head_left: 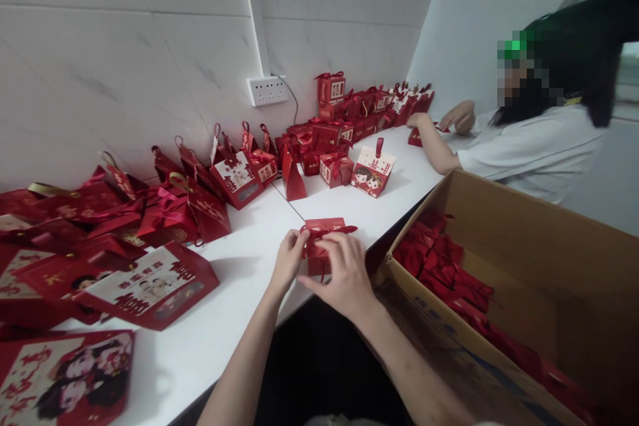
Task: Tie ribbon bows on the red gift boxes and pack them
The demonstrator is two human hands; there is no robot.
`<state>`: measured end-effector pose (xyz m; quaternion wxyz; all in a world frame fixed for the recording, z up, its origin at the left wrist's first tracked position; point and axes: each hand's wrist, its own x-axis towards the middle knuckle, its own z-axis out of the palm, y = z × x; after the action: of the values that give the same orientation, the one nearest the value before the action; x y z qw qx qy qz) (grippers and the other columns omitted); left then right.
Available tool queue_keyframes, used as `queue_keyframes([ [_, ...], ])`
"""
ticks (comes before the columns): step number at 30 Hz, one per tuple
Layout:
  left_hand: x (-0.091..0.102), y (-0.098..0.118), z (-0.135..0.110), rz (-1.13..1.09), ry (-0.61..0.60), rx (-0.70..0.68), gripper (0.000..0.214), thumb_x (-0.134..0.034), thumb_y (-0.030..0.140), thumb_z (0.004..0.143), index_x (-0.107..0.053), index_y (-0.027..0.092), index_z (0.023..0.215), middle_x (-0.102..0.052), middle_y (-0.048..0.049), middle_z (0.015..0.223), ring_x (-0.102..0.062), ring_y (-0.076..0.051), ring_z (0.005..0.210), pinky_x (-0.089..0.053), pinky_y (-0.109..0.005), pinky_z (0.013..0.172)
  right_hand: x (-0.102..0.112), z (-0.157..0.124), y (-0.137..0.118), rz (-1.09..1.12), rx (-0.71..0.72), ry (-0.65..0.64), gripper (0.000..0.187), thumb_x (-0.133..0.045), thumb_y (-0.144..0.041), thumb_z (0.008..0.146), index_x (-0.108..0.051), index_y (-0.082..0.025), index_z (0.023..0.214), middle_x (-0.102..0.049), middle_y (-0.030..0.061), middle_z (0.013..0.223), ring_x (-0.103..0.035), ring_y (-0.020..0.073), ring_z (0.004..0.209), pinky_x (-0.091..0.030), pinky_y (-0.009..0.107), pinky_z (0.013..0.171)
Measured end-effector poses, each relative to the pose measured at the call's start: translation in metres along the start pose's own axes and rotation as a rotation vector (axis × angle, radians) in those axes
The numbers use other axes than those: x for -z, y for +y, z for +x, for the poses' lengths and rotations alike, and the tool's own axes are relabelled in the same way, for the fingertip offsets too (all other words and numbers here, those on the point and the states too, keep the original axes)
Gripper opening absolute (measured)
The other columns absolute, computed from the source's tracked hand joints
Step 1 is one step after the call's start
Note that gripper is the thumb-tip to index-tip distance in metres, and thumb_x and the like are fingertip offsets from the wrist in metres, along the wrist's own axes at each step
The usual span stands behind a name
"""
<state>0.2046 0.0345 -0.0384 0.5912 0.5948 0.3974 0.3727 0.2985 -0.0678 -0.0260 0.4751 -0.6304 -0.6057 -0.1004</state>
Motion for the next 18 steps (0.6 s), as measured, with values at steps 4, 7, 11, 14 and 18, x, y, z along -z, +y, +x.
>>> queue_keyframes([
  [4,0.003,0.003,0.001,-0.048,-0.071,0.007,0.030,-0.064,0.042,0.066,-0.047,0.017,0.063,-0.048,0.0054,0.056,-0.043,-0.009,0.053,-0.035,-0.022,0.053,-0.020,-0.001,-0.011,-0.187,0.032,-0.093,0.050,-0.065,-0.037,0.080,-0.050,-0.011,0.120,-0.061,0.0157,0.118,-0.054,0.0286,0.108,-0.030,0.047,0.094],
  [7,0.005,0.004,0.001,-0.088,-0.092,0.009,0.028,-0.063,0.040,0.066,-0.047,0.017,0.063,-0.049,0.0050,0.058,-0.043,-0.009,0.055,-0.036,-0.020,0.054,-0.026,-0.001,-0.006,-0.243,0.035,-0.139,0.039,-0.063,-0.023,0.083,-0.053,-0.014,0.119,-0.066,0.0105,0.113,-0.057,0.0255,0.102,-0.031,0.043,0.090],
  [11,0.002,0.006,-0.001,-0.129,-0.088,0.043,0.030,-0.062,0.042,0.067,-0.044,0.018,0.062,-0.046,0.0052,0.058,-0.043,-0.009,0.055,-0.036,-0.019,0.053,-0.024,-0.006,0.004,-0.180,0.108,-0.043,0.025,-0.059,-0.016,0.085,-0.060,-0.018,0.110,-0.070,0.0061,0.103,-0.059,0.0220,0.097,-0.032,0.041,0.089],
  [14,-0.001,0.007,-0.002,-0.140,-0.084,0.072,0.032,-0.060,0.044,0.066,-0.041,0.019,0.061,-0.043,0.0061,0.056,-0.042,-0.009,0.052,-0.037,-0.020,0.052,-0.022,-0.010,0.008,-0.067,0.129,0.082,0.012,-0.055,-0.013,0.087,-0.064,-0.019,0.092,-0.071,0.0040,0.093,-0.061,0.0190,0.089,-0.038,0.038,0.086],
  [18,-0.003,0.006,-0.001,-0.098,-0.041,0.066,0.032,-0.058,0.044,0.067,-0.039,0.019,0.059,-0.041,0.0064,0.055,-0.041,-0.009,0.052,-0.039,-0.022,0.054,-0.016,-0.013,0.014,0.064,0.173,0.173,0.016,-0.051,-0.010,0.088,-0.065,-0.017,0.091,-0.070,0.0067,0.089,-0.062,0.0189,0.088,-0.046,0.037,0.081],
])
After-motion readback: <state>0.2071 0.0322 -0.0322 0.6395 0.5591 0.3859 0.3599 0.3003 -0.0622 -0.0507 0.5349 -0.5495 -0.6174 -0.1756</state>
